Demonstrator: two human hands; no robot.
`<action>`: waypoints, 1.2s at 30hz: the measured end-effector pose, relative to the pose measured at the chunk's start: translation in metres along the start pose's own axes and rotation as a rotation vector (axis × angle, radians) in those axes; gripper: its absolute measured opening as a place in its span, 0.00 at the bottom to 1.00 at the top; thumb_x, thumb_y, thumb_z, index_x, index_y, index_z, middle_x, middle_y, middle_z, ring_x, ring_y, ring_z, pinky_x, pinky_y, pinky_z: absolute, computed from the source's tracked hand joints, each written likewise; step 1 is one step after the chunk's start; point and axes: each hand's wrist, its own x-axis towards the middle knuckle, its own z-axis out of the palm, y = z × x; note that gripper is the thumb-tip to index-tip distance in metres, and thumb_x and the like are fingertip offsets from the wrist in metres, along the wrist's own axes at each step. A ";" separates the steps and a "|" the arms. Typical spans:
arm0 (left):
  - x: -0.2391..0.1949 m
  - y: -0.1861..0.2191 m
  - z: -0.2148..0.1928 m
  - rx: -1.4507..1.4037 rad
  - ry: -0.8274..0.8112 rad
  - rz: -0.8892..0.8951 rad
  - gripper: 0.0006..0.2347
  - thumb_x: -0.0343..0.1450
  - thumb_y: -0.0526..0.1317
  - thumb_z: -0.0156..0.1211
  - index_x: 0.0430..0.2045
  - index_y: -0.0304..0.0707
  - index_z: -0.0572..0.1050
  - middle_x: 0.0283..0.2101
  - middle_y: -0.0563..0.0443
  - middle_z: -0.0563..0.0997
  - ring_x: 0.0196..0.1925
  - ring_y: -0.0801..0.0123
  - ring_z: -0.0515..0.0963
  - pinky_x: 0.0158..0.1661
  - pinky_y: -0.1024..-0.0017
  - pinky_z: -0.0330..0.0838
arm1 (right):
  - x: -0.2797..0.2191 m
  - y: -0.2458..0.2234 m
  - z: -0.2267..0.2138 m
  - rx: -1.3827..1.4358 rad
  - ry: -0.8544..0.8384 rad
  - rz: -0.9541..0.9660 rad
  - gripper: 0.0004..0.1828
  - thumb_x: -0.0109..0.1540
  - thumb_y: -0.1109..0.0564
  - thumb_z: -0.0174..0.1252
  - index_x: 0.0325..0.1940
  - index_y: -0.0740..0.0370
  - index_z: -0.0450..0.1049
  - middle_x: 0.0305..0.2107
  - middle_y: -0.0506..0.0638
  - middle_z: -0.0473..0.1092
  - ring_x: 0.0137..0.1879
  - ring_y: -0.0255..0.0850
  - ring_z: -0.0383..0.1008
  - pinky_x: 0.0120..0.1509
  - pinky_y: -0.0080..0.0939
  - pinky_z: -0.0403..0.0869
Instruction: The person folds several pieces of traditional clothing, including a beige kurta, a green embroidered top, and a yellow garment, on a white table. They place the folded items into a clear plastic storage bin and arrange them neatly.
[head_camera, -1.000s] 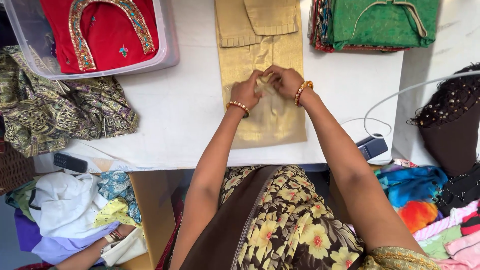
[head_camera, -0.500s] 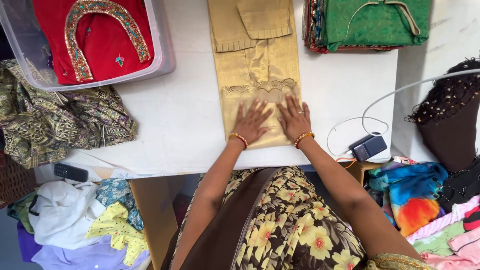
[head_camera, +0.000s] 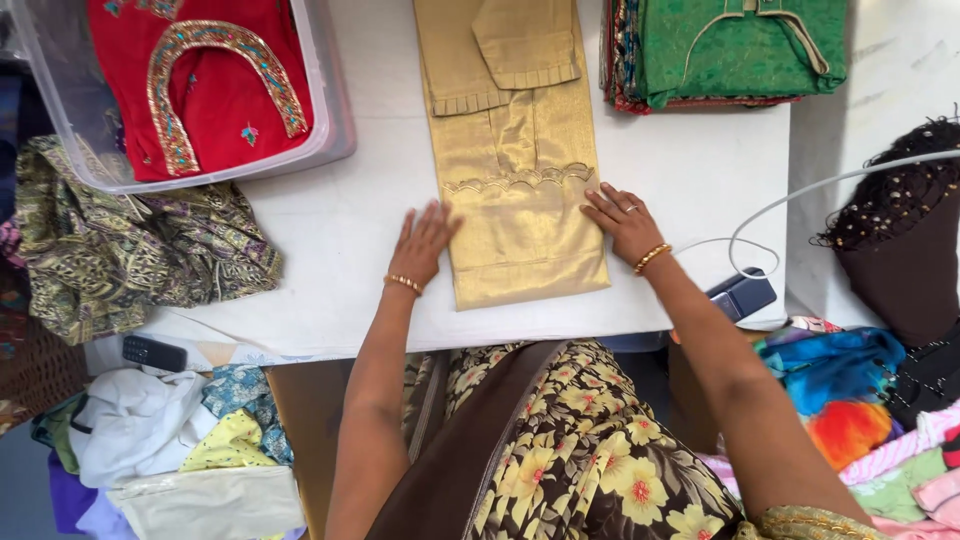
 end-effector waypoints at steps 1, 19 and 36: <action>-0.005 -0.001 -0.003 0.008 0.002 -0.002 0.40 0.64 0.30 0.54 0.75 0.69 0.53 0.79 0.62 0.51 0.80 0.69 0.47 0.74 0.56 0.38 | 0.004 0.002 -0.006 0.002 0.008 -0.003 0.33 0.61 0.68 0.52 0.70 0.45 0.68 0.74 0.39 0.58 0.80 0.41 0.53 0.81 0.49 0.55; 0.041 0.000 -0.020 -0.431 0.159 -0.017 0.24 0.73 0.38 0.50 0.67 0.64 0.64 0.75 0.60 0.57 0.78 0.64 0.51 0.74 0.53 0.39 | 0.051 0.010 -0.030 -0.315 -0.025 -0.286 0.38 0.58 0.59 0.56 0.73 0.39 0.62 0.73 0.39 0.56 0.77 0.39 0.55 0.80 0.46 0.56; 0.044 -0.007 -0.048 -0.629 0.031 -0.078 0.20 0.73 0.44 0.54 0.62 0.65 0.69 0.73 0.62 0.61 0.77 0.64 0.51 0.73 0.57 0.44 | 0.030 -0.007 -0.012 -0.097 0.052 -0.189 0.34 0.59 0.43 0.57 0.70 0.39 0.64 0.74 0.40 0.52 0.79 0.41 0.47 0.81 0.57 0.42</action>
